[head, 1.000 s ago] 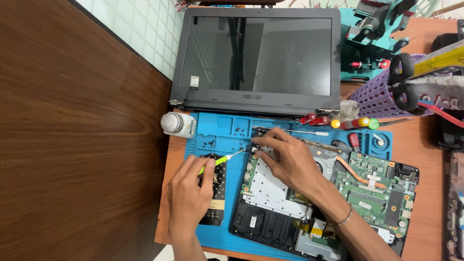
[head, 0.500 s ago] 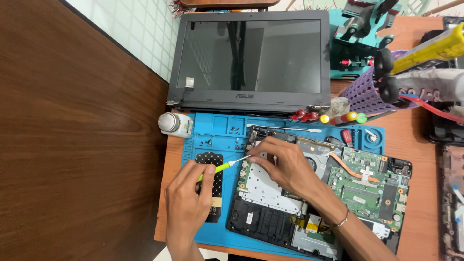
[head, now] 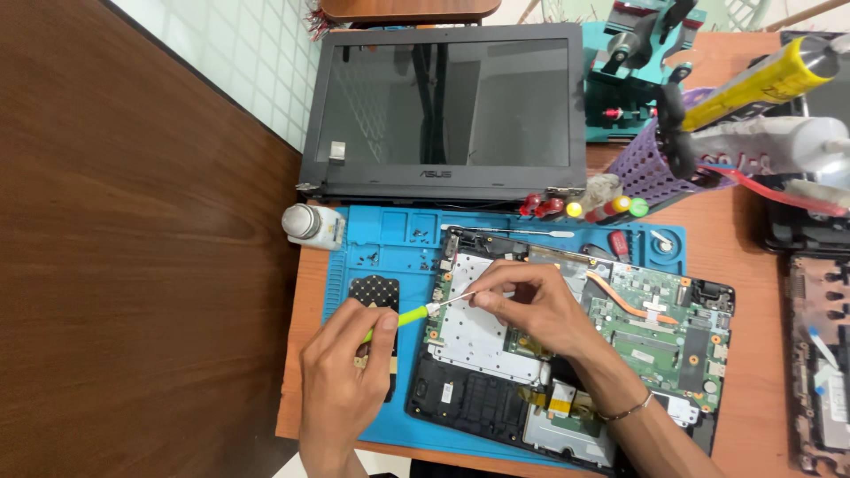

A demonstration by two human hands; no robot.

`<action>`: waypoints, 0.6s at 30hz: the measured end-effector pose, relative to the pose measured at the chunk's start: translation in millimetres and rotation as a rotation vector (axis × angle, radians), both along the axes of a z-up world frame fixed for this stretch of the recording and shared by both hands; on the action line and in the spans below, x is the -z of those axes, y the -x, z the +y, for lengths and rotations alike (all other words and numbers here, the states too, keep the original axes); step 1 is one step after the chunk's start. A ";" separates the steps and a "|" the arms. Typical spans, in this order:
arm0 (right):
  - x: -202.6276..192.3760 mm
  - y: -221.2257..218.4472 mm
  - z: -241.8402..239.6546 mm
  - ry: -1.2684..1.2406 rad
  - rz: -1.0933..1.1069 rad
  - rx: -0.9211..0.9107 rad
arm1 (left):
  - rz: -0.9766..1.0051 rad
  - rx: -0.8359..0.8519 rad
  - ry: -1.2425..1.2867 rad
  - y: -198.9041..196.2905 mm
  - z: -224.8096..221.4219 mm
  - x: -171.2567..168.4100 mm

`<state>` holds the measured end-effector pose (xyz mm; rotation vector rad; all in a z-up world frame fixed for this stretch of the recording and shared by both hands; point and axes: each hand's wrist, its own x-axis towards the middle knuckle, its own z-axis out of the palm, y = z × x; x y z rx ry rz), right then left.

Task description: The person works on the internal components of a laptop, using a small screwdriver to manipulate screws and wires around the motherboard and fan area.

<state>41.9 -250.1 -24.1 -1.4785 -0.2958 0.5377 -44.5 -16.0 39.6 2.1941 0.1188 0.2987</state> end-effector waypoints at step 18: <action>-21.4 20.3 -80.1 0.086 -0.044 0.156 | -0.128 0.269 -0.205 -22.0 -66.9 -46.8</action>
